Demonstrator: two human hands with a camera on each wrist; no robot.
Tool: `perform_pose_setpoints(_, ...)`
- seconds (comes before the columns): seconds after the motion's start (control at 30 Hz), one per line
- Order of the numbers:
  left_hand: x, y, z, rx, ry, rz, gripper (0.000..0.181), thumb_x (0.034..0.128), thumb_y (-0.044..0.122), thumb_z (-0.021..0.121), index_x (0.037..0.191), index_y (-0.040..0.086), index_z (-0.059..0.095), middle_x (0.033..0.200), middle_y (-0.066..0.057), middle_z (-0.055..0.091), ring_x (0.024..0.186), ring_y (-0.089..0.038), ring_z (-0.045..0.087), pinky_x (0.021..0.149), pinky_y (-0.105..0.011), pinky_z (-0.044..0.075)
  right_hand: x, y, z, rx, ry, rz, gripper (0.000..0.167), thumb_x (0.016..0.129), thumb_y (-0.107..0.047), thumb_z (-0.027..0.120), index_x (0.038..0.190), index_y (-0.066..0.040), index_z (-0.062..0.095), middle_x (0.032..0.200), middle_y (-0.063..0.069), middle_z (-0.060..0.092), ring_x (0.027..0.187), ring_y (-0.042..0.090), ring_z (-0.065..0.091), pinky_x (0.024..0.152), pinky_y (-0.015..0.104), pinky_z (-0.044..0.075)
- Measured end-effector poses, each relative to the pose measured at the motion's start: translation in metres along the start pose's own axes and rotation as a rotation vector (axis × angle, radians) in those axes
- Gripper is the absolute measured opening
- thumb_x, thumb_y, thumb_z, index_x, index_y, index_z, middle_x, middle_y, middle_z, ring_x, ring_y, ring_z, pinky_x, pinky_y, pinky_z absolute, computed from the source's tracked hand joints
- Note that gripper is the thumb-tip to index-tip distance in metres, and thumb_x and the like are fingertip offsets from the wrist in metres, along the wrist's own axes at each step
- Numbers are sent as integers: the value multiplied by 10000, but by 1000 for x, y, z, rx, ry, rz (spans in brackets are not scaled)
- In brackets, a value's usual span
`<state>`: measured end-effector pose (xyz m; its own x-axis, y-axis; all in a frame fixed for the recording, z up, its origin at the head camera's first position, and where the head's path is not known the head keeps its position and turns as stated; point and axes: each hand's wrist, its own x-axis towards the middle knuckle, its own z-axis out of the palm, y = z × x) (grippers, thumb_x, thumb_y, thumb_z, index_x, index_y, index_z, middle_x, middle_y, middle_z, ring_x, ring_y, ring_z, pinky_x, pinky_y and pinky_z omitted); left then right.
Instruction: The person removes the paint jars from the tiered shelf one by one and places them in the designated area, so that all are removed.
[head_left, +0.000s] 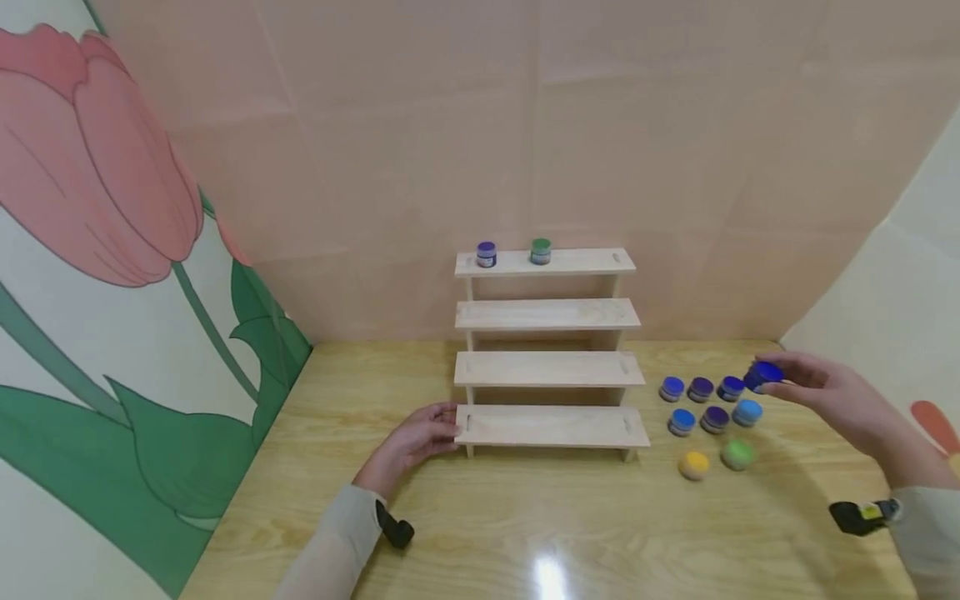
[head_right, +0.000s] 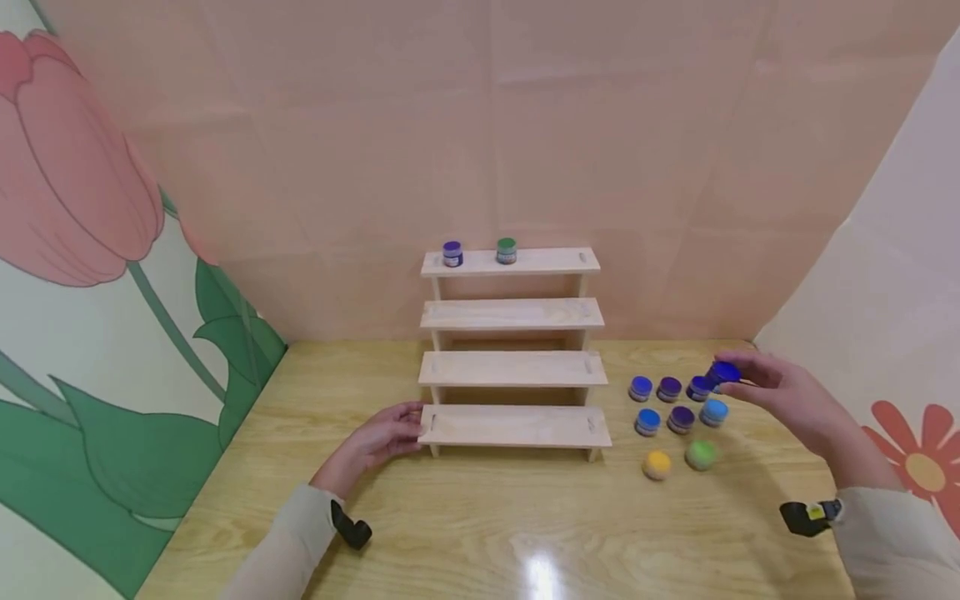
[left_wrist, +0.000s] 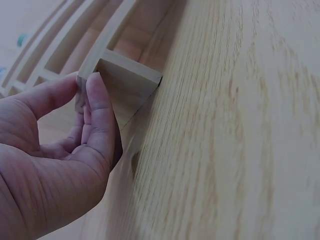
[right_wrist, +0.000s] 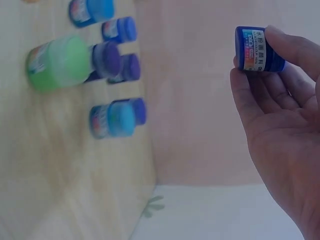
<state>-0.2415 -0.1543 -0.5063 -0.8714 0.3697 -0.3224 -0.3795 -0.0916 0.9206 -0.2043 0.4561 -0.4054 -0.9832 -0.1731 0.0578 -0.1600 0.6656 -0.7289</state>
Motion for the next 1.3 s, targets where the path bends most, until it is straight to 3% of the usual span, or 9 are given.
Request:
perform_pose_setpoints(0.37,-1,1,0,1,-2,0,589,934,-63,616,1476,-54,385,1096,-89,591,845,-170,661,708,-254,591,-17,38,11,0,-37,63,531,1035,-288,598,1488,-50,457,1184,-363,513,1012,-162,539,753,138,495)
perform_pose_setpoints(0.6,-2,0,-1,-3,-7,1,592,937,-57,619,1481,-52,385,1110,-96,592,853,-172,662,713,-260,592,-24,66,22,81,-84,110,576,1032,-273,603,1497,6,407,1174,-287,572,1013,-80,598,790,198,538)
perform_pose_setpoints(0.8,-2,0,-1,-6,-7,2,592,935,-59,617,1478,-55,382,1119,-102,590,853,-174,658,715,-257,589,-28,82,31,130,-103,92,512,1029,-183,604,1461,39,442,1177,-234,648,1022,-65,619,810,176,524)
perform_pose_setpoints(0.97,-2,-1,-1,0,5,-9,611,934,-47,630,1490,-50,375,1152,-123,582,858,-176,651,724,-260,590,-31,91,35,90,-90,113,534,1011,-208,637,1452,37,464,1162,-239,646,999,-122,582,790,156,513)
perform_pose_setpoints(1.13,0,0,0,-1,18,-14,622,930,-43,636,1495,-44,376,1183,-135,577,862,-175,651,723,-260,591,-31,101,39,-2,-79,159,635,977,-302,681,1458,43,451,1261,62,683,980,-153,541,771,129,482)
perform_pose_setpoints(1.2,0,0,0,0,18,-9,621,930,-46,633,1494,-47,375,1177,-131,580,857,-172,654,717,-257,593,-32,104,41,4,-83,168,643,973,-300,685,1461,43,445,1282,108,671,981,-153,539,772,114,466)
perform_pose_setpoints(1.3,1,0,0,-6,13,-9,615,927,-54,630,1489,-48,380,1158,-124,583,848,-173,659,711,-254,594,-33,106,44,51,-79,164,614,973,-252,687,1459,41,452,1236,-33,686,990,-150,543,782,97,452)
